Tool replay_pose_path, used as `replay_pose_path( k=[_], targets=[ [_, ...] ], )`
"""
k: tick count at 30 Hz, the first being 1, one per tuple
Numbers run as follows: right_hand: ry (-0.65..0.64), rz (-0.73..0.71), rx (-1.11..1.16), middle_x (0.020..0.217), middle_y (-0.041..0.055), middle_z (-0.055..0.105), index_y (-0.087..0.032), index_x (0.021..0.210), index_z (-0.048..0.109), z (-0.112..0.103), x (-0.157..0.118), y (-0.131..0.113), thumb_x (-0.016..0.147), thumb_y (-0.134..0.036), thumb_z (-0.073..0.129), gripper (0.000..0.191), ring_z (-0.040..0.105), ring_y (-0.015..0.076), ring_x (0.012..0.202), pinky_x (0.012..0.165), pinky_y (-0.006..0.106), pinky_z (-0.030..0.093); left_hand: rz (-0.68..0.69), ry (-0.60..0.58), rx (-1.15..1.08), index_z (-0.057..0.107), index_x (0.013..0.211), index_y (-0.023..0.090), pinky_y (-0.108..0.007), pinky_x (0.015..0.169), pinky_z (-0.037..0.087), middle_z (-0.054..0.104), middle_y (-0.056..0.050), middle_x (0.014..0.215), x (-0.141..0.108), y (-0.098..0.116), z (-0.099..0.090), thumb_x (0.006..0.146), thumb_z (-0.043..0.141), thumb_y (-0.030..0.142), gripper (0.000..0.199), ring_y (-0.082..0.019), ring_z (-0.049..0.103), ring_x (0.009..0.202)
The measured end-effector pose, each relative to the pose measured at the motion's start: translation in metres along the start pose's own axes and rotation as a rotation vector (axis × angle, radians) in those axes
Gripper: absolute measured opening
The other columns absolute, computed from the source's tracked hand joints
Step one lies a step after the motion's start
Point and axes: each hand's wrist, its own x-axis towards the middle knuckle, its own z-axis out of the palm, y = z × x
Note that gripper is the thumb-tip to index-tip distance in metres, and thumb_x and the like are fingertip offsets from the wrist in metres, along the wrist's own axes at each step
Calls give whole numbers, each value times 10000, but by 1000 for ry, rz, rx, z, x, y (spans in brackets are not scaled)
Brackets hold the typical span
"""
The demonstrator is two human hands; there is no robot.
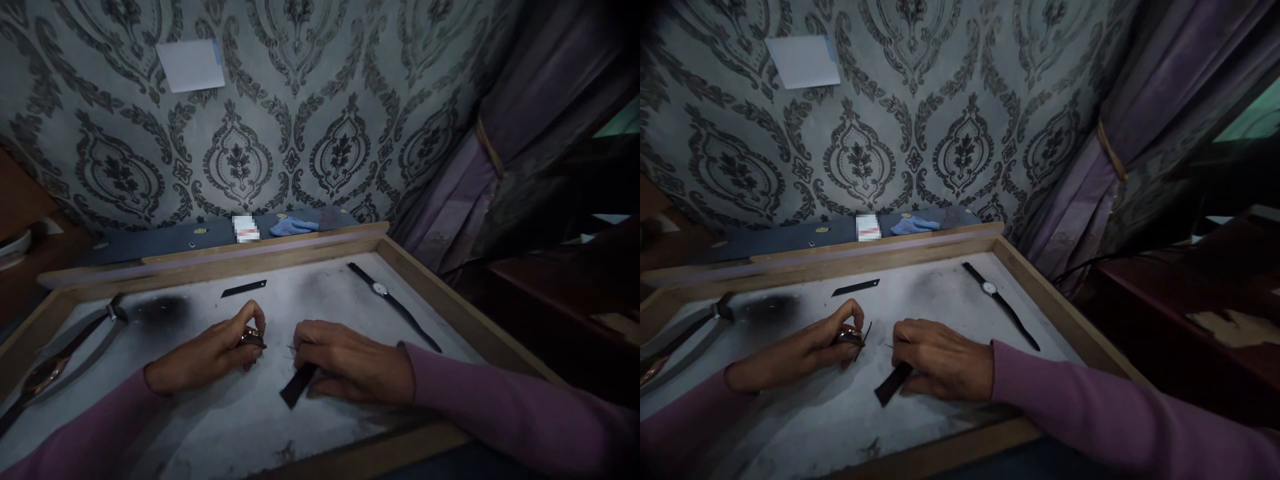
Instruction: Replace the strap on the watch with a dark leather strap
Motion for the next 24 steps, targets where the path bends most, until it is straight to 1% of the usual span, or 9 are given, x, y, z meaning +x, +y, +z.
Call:
replay_pose_path(
  k=[3,6,10,12,14,18,22,24],
  targets=[
    [3,-6,26,928,68,559,-129,923,596,1,0,1,881,-224,624,108,519,161,814,705,281,456,9,-5,-15,329,980,230,-275,691,364,466,40,762,0,1,0,939,419,288,114,-141,452,722],
    [-24,1,52,943,68,554,-132,925,595,0,0,1,882,-218,625,100,523,158,823,708,269,453,24,-18,-23,342,1021,224,-266,675,363,459,41,752,0,0,-1,947,404,298,122,-139,447,709],
    [-50,15,72,930,60,537,-129,888,596,0,2,1,865,-163,637,59,516,153,811,694,258,436,16,-65,46,415,1063,212,-258,642,345,448,39,738,0,-2,-1,937,411,281,144,-140,421,689],
    [-59,24,107,899,48,528,-129,865,593,0,3,2,880,-140,607,23,512,143,782,682,253,428,14,-79,97,458,1049,210,-249,623,334,440,42,733,1,-3,-1,930,430,272,137,-134,407,672],
    [-56,38,162,878,37,523,-132,843,587,1,4,4,892,-127,582,50,513,133,761,677,249,428,22,-86,116,499,992,202,-240,613,331,453,40,745,3,-5,-1,914,462,260,105,-127,407,667],
    [-10,77,255,851,22,519,-141,809,572,2,5,6,889,-123,581,82,510,121,738,658,244,423,21,-100,74,556,893,178,-234,629,350,519,26,784,7,-8,4,871,523,242,75,-126,453,691],
    [65,78,345,830,15,518,-140,786,552,3,6,7,870,-126,607,101,507,119,739,667,247,421,14,-87,13,616,937,180,-227,645,361,570,22,799,9,-10,10,855,567,254,121,-130,496,722],
    [99,82,396,822,10,517,-144,787,543,4,8,7,865,-127,608,102,504,118,741,679,250,422,9,-95,-48,618,928,180,-213,603,347,549,33,749,8,-9,13,859,571,270,124,-114,479,676]
  ],
)
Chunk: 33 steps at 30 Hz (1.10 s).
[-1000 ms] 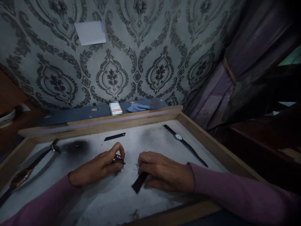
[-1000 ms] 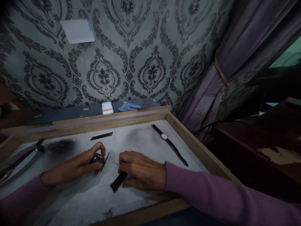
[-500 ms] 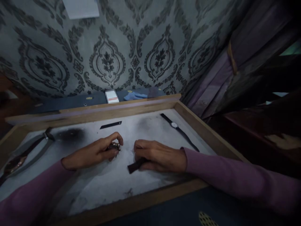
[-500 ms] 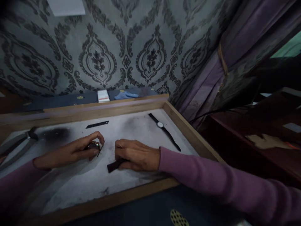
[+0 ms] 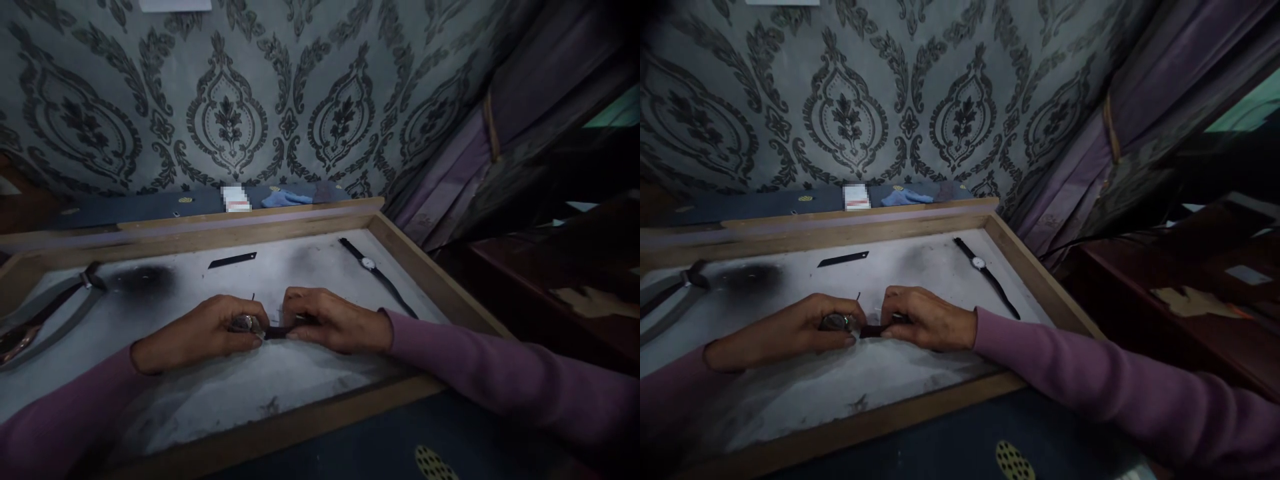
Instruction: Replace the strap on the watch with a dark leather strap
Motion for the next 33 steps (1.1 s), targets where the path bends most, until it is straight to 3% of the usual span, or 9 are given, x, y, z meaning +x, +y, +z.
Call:
replay_pose_path(
  k=[6,11,16,24,33],
  targets=[
    [65,48,129,796,1,516,-148,780,532,2,2,0,857,-174,609,112,498,116,727,662,248,408,-28,8,-168,489,718,172,-197,482,270,395,73,564,-1,8,6,862,536,293,194,-82,366,517],
    [138,93,123,838,17,536,-145,866,575,6,1,-5,867,-210,597,69,497,122,727,669,263,422,-88,76,-247,517,752,176,-196,456,285,417,82,489,1,11,5,812,571,349,191,-83,377,454],
    [220,-5,65,844,22,527,-163,1101,611,10,2,-9,898,-202,561,213,513,138,773,695,274,426,-138,114,-293,501,751,182,-199,441,286,437,85,442,2,13,2,770,584,377,213,-82,361,416],
    [233,61,202,850,21,532,-141,1102,638,12,3,-7,889,-199,562,233,516,128,782,727,279,439,-136,118,-303,489,736,183,-200,449,266,448,87,448,3,11,3,761,612,395,246,-74,353,422],
    [178,307,708,847,10,578,-132,1131,623,11,6,0,833,-343,674,369,510,95,731,664,232,417,-148,122,-412,540,813,173,-201,436,229,431,94,470,3,7,1,741,641,365,229,-66,317,424]
  ],
)
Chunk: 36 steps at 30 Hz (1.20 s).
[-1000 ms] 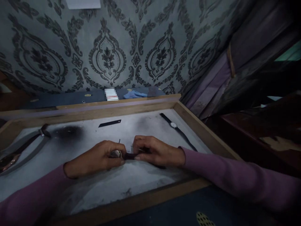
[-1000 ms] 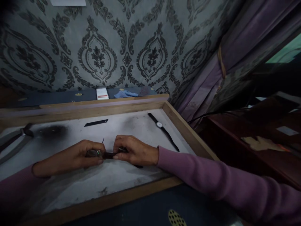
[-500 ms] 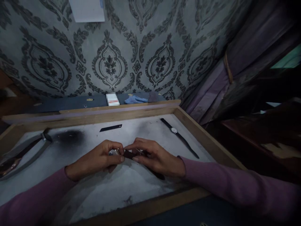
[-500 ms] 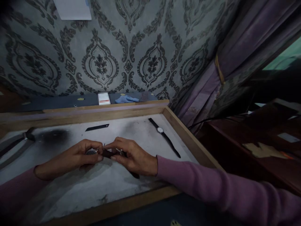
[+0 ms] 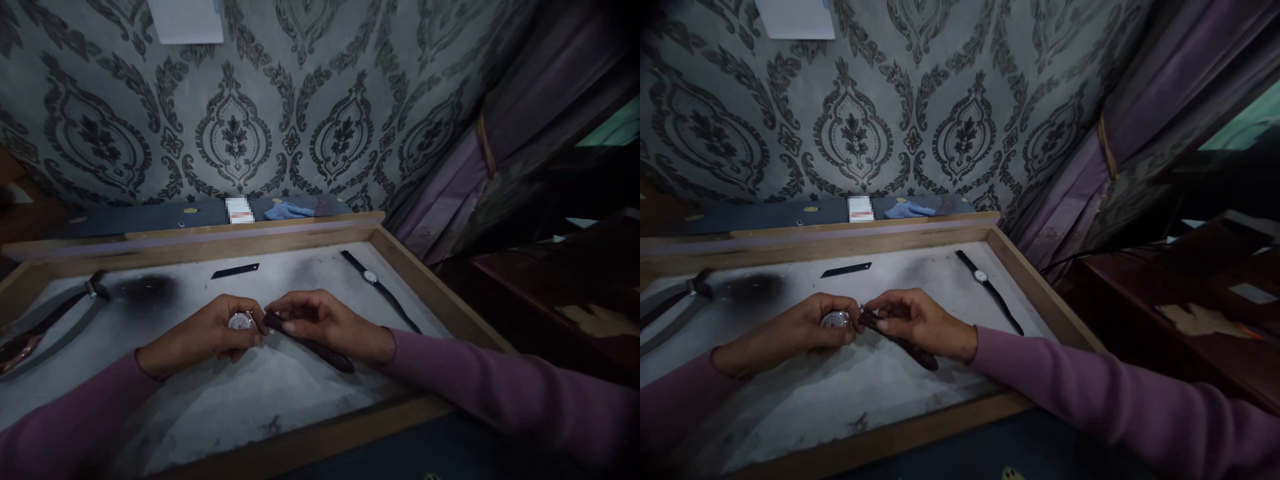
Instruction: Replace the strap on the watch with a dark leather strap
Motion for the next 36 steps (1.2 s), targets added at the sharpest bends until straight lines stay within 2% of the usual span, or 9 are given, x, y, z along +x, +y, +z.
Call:
replay_pose_path(
  k=[5,9,11,17,21,25,30,36],
  targets=[
    [20,7,31,852,11,589,-139,1112,633,-2,1,2,808,-368,704,387,505,89,718,659,229,417,47,-31,112,476,907,198,-222,503,296,444,83,576,-4,-1,-1,786,594,330,214,-100,380,527],
    [27,-40,-10,795,-12,540,-137,1106,641,-1,1,-2,823,-360,686,363,470,81,692,629,216,390,110,-27,338,445,893,207,-248,596,340,448,45,731,-11,1,-1,828,529,257,118,-129,395,666],
    [35,-73,-39,796,-12,529,-130,1107,639,-1,0,-6,833,-357,673,357,473,83,703,643,218,392,136,-39,368,455,868,202,-251,616,355,453,33,757,-12,3,-1,835,518,257,90,-135,412,695],
    [75,-176,-252,878,26,562,-144,1124,638,-1,-5,-15,882,-331,612,306,522,137,857,809,288,437,93,-40,305,514,749,181,-227,564,366,473,42,644,-11,11,-5,828,544,336,176,-117,442,601],
    [77,-261,-356,888,31,567,-152,1108,645,0,-4,-18,895,-253,585,243,519,138,858,845,319,454,109,-21,366,548,790,181,-217,551,368,485,37,673,-13,8,-8,874,511,338,182,-111,445,595],
    [50,-266,-333,866,22,546,-150,1102,642,4,3,-22,891,-204,567,230,507,122,804,774,290,478,103,-1,414,512,808,185,-227,556,358,489,25,726,-17,1,-10,922,444,371,229,-124,442,637],
    [-41,-207,-129,876,21,490,-130,1118,635,9,15,-20,889,-239,571,261,510,98,734,622,227,526,83,73,410,470,827,195,-251,622,350,444,28,765,-22,-10,-18,905,481,401,221,-141,407,699],
    [-54,-134,-81,921,30,507,-148,1081,670,5,18,-15,889,-270,597,239,532,76,709,603,198,535,77,40,256,471,795,187,-246,603,323,397,36,742,-15,-20,-19,863,550,375,215,-132,380,683]
  ],
)
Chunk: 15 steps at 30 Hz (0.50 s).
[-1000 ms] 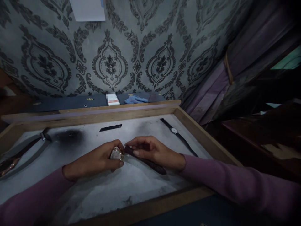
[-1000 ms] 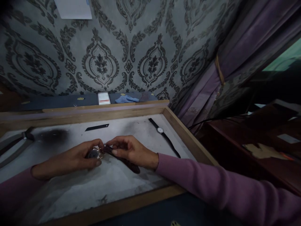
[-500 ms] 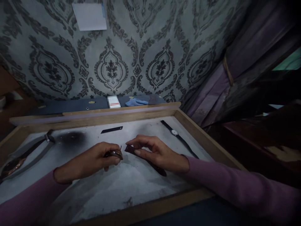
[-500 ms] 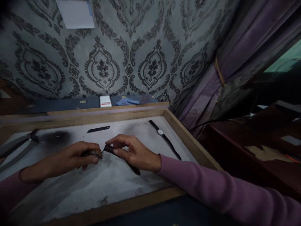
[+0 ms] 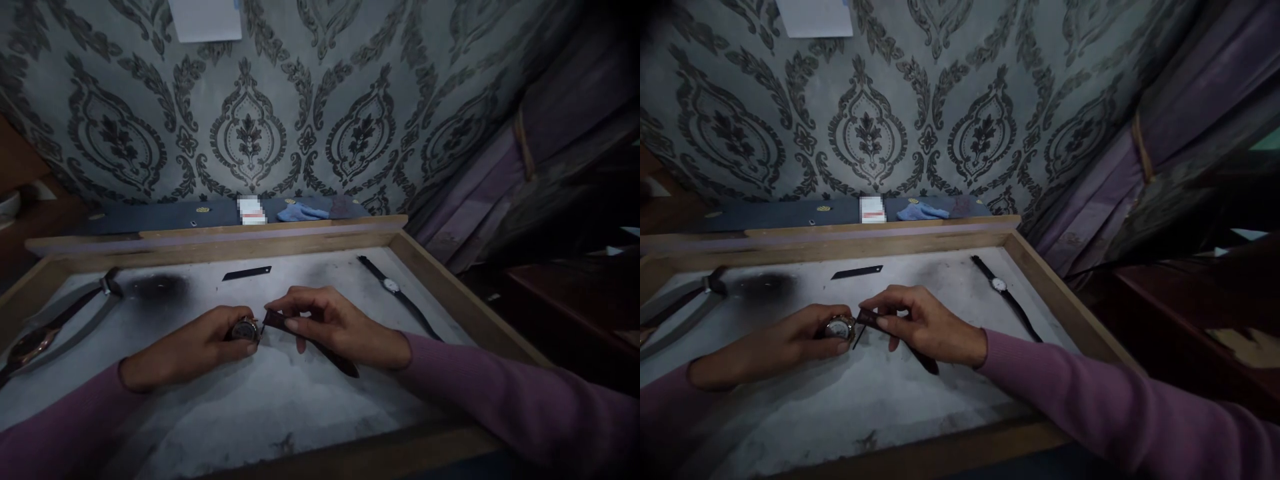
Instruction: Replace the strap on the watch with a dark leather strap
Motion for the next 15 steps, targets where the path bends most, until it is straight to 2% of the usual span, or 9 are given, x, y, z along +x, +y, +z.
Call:
replay_pose_path(
  k=[7,15],
  targets=[
    [-25,-3,-79,870,9,487,-156,1093,679,0,1,3,898,-275,587,246,526,58,651,598,195,529,-15,-80,-118,466,716,168,-238,553,275,384,55,655,8,0,1,817,583,318,216,-104,341,605],
    [-50,-46,-177,871,12,478,-175,1119,670,2,-1,3,912,-200,533,250,515,65,662,586,189,510,-28,-84,-106,450,704,175,-228,518,250,350,71,627,6,1,1,801,571,286,192,-95,308,572]
  ],
)
